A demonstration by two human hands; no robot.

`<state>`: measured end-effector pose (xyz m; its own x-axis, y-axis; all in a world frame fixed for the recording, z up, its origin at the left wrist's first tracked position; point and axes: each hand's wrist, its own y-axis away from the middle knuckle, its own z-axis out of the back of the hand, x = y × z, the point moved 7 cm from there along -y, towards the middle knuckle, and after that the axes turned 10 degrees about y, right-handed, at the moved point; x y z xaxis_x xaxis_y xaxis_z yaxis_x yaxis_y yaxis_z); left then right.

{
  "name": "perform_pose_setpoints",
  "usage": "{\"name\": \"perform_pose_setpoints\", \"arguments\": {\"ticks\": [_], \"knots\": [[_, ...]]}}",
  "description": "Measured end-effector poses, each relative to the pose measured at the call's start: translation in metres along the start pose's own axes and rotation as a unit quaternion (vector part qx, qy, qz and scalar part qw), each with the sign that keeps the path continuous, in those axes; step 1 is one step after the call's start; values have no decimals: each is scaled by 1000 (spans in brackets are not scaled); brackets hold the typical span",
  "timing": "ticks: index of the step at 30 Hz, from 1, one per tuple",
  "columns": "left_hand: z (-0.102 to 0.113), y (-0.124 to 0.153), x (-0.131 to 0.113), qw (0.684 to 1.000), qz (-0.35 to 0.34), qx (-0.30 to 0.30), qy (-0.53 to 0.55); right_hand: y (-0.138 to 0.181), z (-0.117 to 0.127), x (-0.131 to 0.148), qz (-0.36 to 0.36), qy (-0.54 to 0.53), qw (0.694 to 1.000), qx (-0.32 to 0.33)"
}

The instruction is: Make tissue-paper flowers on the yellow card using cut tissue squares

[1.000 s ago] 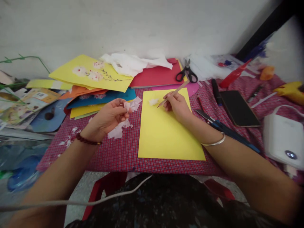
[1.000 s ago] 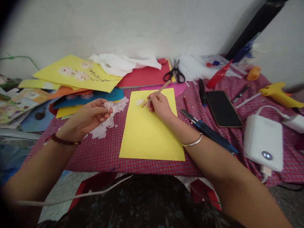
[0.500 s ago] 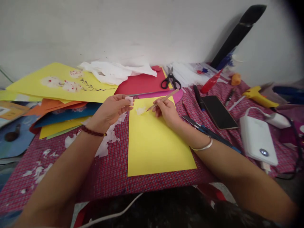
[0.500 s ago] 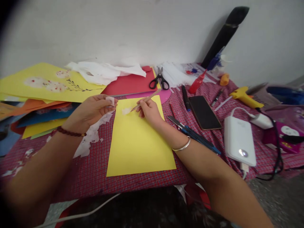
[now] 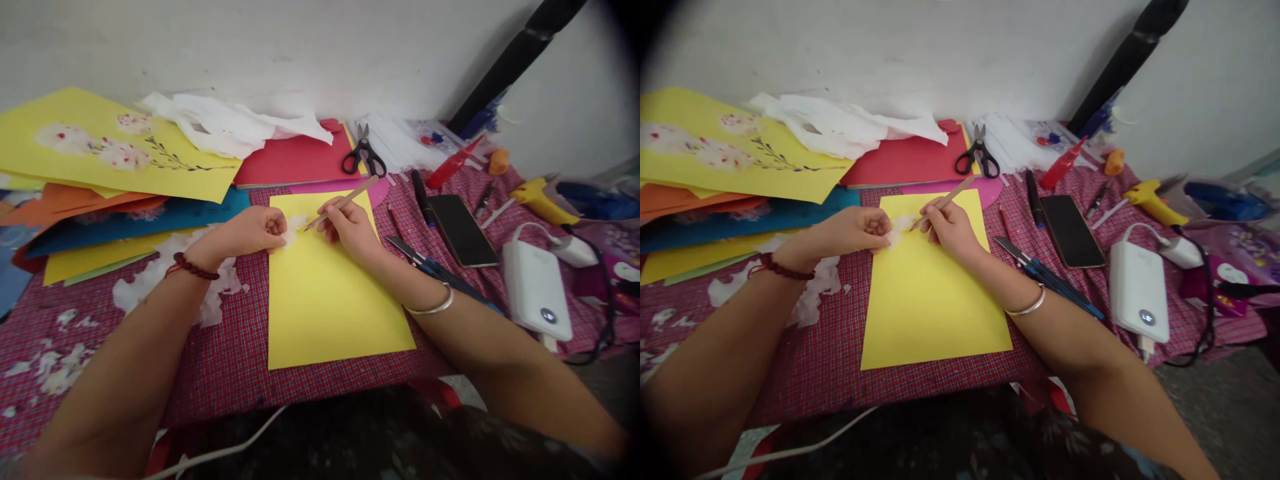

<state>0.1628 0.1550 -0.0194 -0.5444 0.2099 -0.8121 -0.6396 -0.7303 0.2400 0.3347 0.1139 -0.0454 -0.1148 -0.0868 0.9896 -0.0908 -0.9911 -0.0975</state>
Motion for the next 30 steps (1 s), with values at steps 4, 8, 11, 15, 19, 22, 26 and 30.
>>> {"name": "perform_pose_setpoints", "arguments": {"ticks": [4, 8, 11, 15, 19, 22, 26, 30], "knots": [[-3, -7, 0, 995, -32, -61, -76, 0, 1, 1, 11, 14, 1000, -2], [-3, -11, 4, 988, -65, -119, -69, 2, 1, 6, 42, 25, 999, -7], [-3, -13, 7, 986, -69, -138, -57, 6, -6, 10, 63, 39, 997, 10], [-2, -15, 6, 984, -58, -155, -59, 9, -16, 10, 79, 76, 993, 39], [-1, -18, 6, 983, -54, -163, -61, 9, -20, 8, 89, 140, 985, 46], [-1, -18, 6, 984, -56, -164, -52, 10, -21, 9, 104, 197, 974, 48], [1, -16, 5, 985, -54, -159, -30, 14, -22, 14, 148, 283, 947, 47], [3, -16, 7, 987, -40, -155, -11, 21, -28, 23, 220, 373, 899, 66]]}}
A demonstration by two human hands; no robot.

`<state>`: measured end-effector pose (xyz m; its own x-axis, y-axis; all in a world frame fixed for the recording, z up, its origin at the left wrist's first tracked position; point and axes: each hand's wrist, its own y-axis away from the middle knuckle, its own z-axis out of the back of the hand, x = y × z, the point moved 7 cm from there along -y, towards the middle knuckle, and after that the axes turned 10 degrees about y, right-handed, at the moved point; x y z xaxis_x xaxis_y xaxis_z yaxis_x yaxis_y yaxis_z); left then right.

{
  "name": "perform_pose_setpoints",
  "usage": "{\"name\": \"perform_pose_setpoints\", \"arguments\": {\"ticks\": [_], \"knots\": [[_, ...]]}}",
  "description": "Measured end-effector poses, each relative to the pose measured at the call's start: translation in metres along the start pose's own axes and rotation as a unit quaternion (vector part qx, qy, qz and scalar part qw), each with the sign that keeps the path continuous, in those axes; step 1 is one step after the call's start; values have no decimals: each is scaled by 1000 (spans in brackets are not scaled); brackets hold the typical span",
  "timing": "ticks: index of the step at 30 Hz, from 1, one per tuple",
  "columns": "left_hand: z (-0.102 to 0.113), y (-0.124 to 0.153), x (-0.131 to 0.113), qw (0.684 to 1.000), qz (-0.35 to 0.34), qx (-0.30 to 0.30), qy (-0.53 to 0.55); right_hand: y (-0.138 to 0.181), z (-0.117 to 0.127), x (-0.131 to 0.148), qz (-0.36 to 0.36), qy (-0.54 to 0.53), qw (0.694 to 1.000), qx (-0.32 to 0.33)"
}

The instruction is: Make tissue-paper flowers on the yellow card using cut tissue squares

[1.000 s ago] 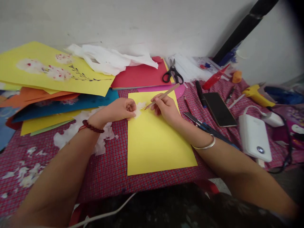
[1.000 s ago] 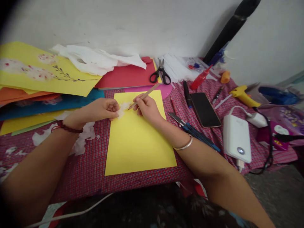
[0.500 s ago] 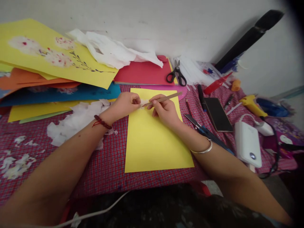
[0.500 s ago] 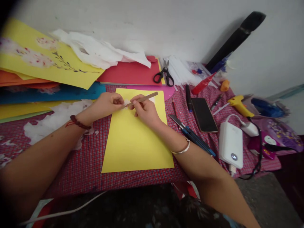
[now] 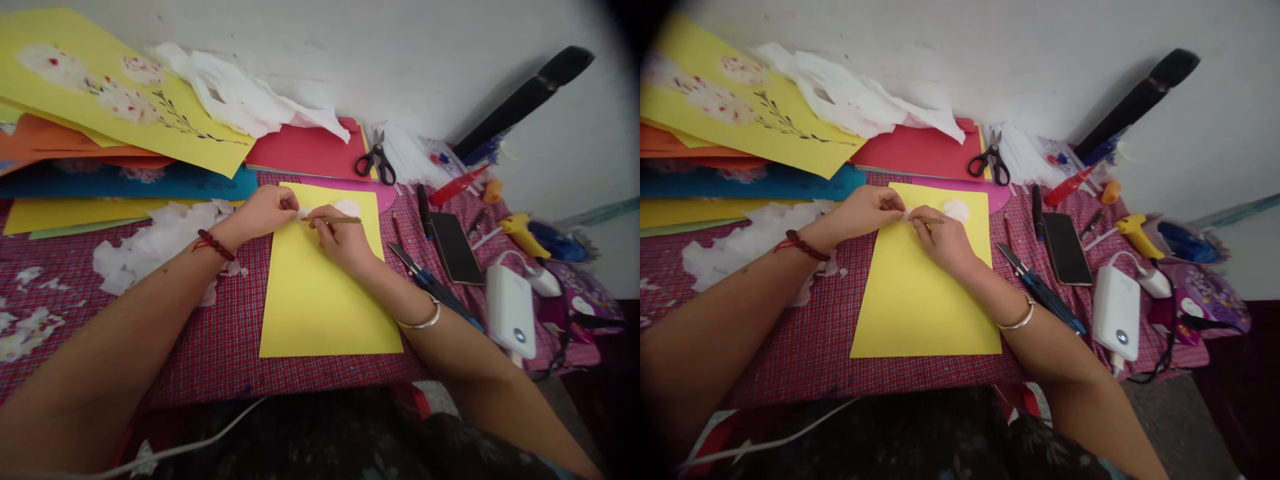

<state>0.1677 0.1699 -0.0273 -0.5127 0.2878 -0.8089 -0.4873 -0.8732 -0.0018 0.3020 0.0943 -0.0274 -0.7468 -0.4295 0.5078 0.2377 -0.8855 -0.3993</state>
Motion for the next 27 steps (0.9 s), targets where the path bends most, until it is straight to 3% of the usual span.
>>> {"name": "perform_pose_setpoints", "arguments": {"ticks": [8, 11, 13, 15, 17, 21, 27], "knots": [[-2, -6, 6, 1000, -6, -14, -13, 3, -10, 12, 58, 184, 978, 76], [-5, -7, 7, 999, -7, -30, -30, 5, -1, 10, 40, 79, 996, 27], [-6, -8, 7, 999, -9, -39, -34, 6, 10, -2, -29, -68, 996, -42], [-7, -9, 8, 998, -16, -45, -29, 8, 12, -20, -123, -207, 967, -79], [-6, -9, 9, 998, -17, -48, -20, 9, 6, -32, -193, -292, 934, -74], [0, -5, 8, 998, -14, -51, 18, 5, -1, -37, -223, -332, 915, -59], [6, 5, 9, 984, 28, -58, 166, 2, -5, -28, -178, -295, 938, -35]]}}
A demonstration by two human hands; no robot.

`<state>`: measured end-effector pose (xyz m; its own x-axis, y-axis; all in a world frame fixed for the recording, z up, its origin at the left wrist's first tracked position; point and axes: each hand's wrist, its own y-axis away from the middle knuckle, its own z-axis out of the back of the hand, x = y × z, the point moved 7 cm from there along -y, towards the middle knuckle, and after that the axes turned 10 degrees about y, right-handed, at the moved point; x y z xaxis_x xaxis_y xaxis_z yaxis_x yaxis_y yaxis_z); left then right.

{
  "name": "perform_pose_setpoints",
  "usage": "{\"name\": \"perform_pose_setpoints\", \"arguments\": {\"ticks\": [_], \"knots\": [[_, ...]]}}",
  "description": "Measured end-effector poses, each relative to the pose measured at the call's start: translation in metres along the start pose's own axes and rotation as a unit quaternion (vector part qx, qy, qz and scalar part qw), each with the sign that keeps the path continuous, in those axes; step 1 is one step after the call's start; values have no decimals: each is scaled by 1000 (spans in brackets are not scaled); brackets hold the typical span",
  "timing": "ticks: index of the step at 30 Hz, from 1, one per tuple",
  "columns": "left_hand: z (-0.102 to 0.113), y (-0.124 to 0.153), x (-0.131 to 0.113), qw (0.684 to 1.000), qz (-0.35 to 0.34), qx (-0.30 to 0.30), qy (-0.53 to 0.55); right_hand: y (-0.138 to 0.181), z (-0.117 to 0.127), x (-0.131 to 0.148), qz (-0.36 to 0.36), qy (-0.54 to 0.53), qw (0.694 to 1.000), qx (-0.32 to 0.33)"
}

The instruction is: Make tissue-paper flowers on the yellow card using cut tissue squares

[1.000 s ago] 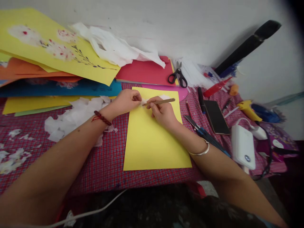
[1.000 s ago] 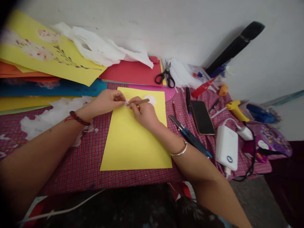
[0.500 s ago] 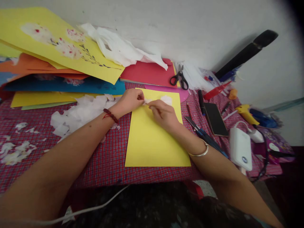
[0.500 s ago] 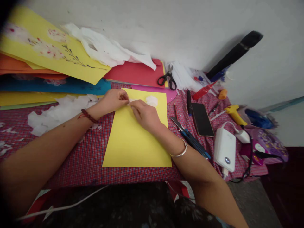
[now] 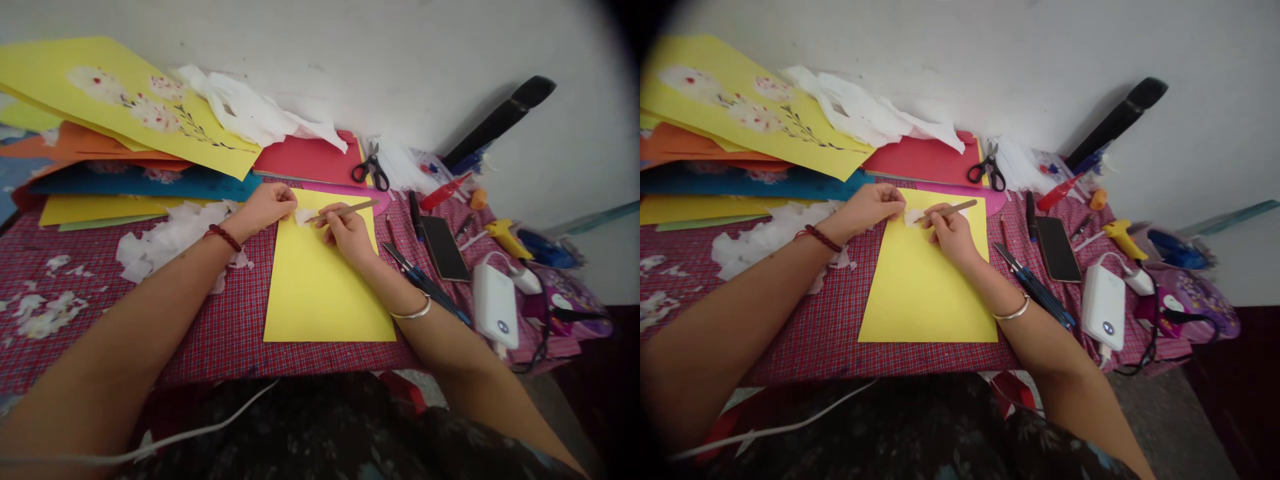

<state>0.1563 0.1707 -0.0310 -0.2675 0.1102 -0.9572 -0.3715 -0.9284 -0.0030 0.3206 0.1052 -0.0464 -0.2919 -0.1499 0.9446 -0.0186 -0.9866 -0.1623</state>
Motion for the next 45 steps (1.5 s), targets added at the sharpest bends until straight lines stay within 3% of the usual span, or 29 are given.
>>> {"name": "perform_pose_setpoints", "arguments": {"ticks": [4, 10, 17, 20, 23, 26, 28, 31, 33, 35, 38, 41, 45], "knots": [[3, 4, -2, 1000, -4, 15, 14, 2, -5, 4, 48, 63, 997, 17], [-5, 7, -8, 988, -43, 108, -103, 8, -9, 17, 141, 206, 968, 30], [-13, -1, -4, 976, -80, 55, -197, 12, -18, 23, 195, 324, 924, 53], [-16, -1, -4, 971, -88, 53, -218, 11, -11, 23, 168, 243, 955, 32], [-17, 0, -3, 971, -84, 51, -217, 6, 9, 13, 62, 62, 995, -47], [-18, -1, -2, 974, -76, 46, -210, 1, 23, -2, -39, -80, 991, -101], [-16, -1, -3, 979, -52, 56, -186, -2, 23, -10, -84, -120, 984, -100], [-1, 3, -17, 997, 2, 61, -53, -3, 19, -12, -95, -126, 985, -75], [21, 12, -39, 999, -9, 15, 48, -3, 14, -10, -79, -115, 989, -48], [41, 26, -62, 996, -42, -8, 79, -2, 10, -8, -63, -101, 993, -20], [49, 55, -73, 998, -27, 50, -33, -1, 7, -7, -46, -88, 995, -6], [46, 85, -53, 959, -2, 149, -240, -2, 6, -6, -42, -84, 996, -6], [52, 107, -26, 914, -54, 158, -371, -1, 4, -2, -42, -75, 996, -3]]}}
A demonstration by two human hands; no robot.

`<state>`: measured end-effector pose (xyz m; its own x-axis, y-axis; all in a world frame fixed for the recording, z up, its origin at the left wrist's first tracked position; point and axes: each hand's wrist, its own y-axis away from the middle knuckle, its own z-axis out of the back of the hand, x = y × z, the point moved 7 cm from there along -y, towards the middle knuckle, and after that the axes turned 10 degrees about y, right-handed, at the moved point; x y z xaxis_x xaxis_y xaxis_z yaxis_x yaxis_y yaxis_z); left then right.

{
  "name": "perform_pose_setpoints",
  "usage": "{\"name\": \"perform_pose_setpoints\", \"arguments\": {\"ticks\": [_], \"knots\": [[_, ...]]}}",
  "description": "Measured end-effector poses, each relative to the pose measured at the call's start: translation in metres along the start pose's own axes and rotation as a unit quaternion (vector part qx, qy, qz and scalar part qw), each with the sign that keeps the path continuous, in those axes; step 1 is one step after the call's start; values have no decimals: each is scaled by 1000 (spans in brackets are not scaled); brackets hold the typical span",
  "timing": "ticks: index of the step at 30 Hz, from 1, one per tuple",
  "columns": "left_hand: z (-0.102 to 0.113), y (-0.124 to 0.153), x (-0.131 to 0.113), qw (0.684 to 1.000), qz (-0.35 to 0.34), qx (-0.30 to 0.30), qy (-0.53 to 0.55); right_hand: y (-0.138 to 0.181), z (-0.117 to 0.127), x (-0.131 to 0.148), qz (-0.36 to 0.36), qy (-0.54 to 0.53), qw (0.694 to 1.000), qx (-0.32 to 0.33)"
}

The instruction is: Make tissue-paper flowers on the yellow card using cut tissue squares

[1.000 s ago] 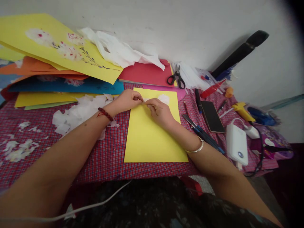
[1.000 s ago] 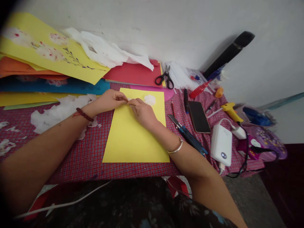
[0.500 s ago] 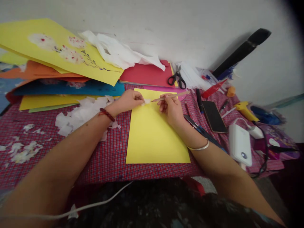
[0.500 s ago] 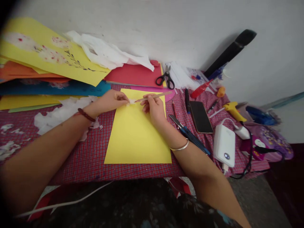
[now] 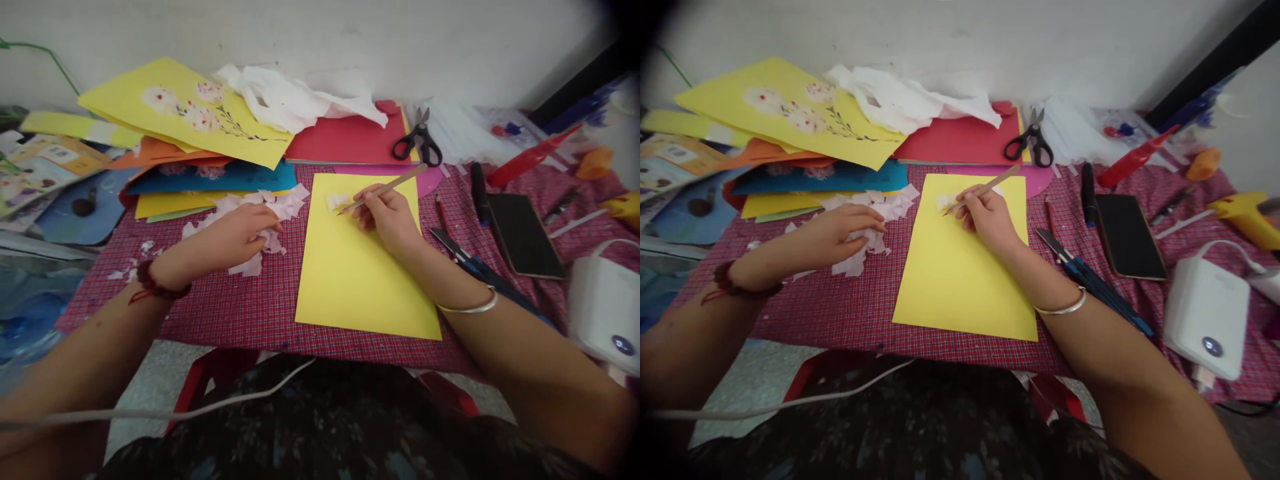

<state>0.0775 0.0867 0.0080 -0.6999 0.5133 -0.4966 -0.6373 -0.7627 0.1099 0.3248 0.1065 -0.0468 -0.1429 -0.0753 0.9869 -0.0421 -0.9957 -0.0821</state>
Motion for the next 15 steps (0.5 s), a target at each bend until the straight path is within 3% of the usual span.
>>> {"name": "perform_pose_setpoints", "arguments": {"ticks": [5, 10, 15], "knots": [[6, 11, 15, 998, -1, -55, -29, 1, 1, 0, -12, 5, 1000, -8], [4, 15, 20, 997, -5, -73, -33, 0, -1, 0, -6, 8, 1000, 0], [15, 10, 12, 983, 10, -162, 90, 2, 0, 2, -18, 5, 1000, -9]]}}
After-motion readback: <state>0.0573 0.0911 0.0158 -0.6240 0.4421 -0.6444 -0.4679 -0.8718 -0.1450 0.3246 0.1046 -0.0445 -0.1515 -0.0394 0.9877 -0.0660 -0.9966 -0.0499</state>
